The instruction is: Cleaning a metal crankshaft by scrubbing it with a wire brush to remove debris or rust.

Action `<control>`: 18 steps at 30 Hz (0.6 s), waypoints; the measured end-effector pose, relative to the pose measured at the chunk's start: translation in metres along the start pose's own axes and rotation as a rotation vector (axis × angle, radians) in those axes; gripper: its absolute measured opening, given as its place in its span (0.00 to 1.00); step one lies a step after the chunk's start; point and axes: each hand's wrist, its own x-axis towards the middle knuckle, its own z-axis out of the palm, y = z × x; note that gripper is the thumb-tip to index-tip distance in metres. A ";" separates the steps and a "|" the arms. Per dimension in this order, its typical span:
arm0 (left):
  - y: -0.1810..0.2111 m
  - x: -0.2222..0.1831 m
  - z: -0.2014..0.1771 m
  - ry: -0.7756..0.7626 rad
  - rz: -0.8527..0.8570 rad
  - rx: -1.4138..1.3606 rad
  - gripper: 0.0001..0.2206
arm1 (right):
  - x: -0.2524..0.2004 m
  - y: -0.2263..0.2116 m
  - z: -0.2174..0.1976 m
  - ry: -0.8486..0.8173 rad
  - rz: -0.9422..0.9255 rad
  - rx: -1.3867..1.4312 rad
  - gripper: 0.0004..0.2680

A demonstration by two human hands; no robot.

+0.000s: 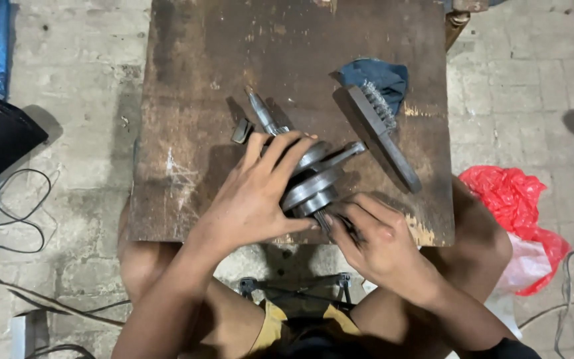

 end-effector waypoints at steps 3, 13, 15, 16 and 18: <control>-0.001 0.001 0.003 -0.009 -0.011 -0.030 0.55 | -0.008 0.005 -0.003 -0.045 0.037 0.022 0.03; 0.004 0.001 -0.003 0.018 0.020 -0.017 0.54 | -0.002 -0.001 -0.006 0.021 0.096 0.099 0.03; 0.005 0.000 -0.004 0.019 0.015 -0.024 0.56 | -0.004 -0.003 -0.009 -0.045 0.119 0.122 0.04; 0.005 0.000 -0.004 0.013 0.005 -0.029 0.55 | -0.004 -0.003 -0.007 -0.017 0.127 0.129 0.04; 0.005 0.000 -0.002 0.005 -0.007 -0.044 0.55 | -0.003 -0.004 -0.004 0.005 0.142 0.133 0.03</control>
